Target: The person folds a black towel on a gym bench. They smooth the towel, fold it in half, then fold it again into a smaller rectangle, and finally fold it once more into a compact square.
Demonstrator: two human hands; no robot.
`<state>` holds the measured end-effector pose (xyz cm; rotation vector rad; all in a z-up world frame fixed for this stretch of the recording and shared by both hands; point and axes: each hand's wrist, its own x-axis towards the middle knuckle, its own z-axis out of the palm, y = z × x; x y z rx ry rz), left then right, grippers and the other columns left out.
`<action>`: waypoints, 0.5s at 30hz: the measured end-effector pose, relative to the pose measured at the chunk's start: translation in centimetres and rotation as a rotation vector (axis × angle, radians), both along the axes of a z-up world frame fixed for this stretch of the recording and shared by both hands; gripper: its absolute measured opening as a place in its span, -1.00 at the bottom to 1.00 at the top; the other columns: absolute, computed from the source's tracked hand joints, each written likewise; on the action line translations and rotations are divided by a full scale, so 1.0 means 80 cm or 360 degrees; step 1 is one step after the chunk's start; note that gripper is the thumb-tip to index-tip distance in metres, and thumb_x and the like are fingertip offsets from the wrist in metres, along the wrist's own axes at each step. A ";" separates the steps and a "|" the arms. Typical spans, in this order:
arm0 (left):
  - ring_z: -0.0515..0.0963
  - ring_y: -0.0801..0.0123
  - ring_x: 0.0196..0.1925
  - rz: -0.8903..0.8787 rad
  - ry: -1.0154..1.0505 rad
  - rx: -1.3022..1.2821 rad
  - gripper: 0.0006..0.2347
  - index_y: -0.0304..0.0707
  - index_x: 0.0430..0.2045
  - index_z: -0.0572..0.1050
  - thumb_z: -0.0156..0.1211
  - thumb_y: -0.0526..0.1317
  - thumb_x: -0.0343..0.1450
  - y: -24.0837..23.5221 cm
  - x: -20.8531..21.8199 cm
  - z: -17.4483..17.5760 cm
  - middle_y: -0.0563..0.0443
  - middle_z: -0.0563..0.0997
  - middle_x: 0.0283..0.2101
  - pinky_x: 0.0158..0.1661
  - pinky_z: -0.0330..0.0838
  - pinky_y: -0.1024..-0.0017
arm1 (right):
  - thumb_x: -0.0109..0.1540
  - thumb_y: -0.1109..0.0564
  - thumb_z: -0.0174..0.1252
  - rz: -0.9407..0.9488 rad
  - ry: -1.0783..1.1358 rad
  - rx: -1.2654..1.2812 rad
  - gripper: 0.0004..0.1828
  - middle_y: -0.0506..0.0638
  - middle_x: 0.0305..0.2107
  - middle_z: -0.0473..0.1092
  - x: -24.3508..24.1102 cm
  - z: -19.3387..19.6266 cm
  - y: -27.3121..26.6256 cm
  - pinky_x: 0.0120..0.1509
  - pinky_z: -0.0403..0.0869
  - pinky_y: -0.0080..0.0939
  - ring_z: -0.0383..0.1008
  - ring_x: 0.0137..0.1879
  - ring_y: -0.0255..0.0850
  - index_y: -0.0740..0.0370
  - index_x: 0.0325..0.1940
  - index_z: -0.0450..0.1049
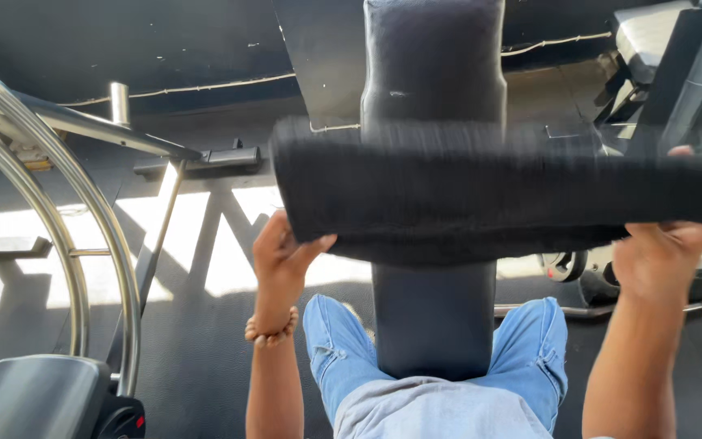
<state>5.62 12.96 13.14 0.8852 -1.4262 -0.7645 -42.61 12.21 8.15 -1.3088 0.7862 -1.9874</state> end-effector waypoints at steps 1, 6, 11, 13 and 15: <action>0.20 0.67 -0.47 -0.0006 0.0006 -0.0006 -0.83 -0.19 -0.24 0.55 0.47 -0.35 0.41 -0.008 -0.004 -0.004 0.28 0.41 -0.46 -0.41 0.13 0.58 | 0.33 0.53 0.07 -0.0006 0.0006 -0.0006 0.13 0.04 0.69 0.11 0.011 0.002 -0.002 0.79 0.36 0.14 0.26 0.51 -0.06 -0.33 0.85 -0.01; 0.70 -0.07 0.18 -0.0437 0.0111 -0.0348 -0.76 -0.17 -0.10 0.48 0.10 -0.58 0.53 -0.033 -0.017 -0.034 -0.26 0.70 0.04 0.12 0.70 0.20 | 0.37 0.39 0.14 -0.0604 0.0534 0.0014 -0.74 0.19 -0.05 0.44 0.030 0.000 -0.002 0.21 0.43 -0.30 0.47 0.05 -0.15 0.40 0.15 0.41; 0.71 -0.07 0.12 -0.0696 0.0190 -0.0559 -0.80 -0.25 -0.06 0.51 0.07 -0.55 0.55 -0.020 -0.011 -0.008 -0.26 0.69 0.02 0.16 0.73 0.07 | 0.46 0.24 0.06 -0.0246 0.0150 -0.0249 -0.86 0.09 -0.04 0.37 -0.003 -0.014 0.001 0.10 0.54 -0.13 0.49 -0.03 -0.03 0.05 0.09 0.37; 0.75 -0.05 0.04 -0.0749 0.0173 -0.0619 -0.69 -0.28 -0.13 0.52 -0.04 -0.70 0.50 -0.038 -0.009 -0.010 -0.26 0.71 -0.04 0.10 0.76 0.09 | 0.52 0.22 0.04 -0.0206 0.0169 -0.0301 -0.83 0.00 -0.04 0.35 -0.006 -0.005 -0.018 0.04 0.48 -0.17 0.44 -0.07 -0.09 -0.07 0.11 0.33; 0.71 0.28 -0.14 -0.0453 0.0450 -0.0117 -0.90 -0.23 -0.31 0.57 0.39 -0.33 0.40 -0.070 -0.008 -0.030 -0.06 0.70 -0.21 -0.04 0.64 0.36 | 0.54 0.17 0.06 -0.0524 0.0895 -0.0158 -0.89 0.12 -0.17 0.47 -0.022 -0.011 -0.058 0.22 0.48 -0.10 0.50 -0.04 -0.06 0.26 0.00 0.45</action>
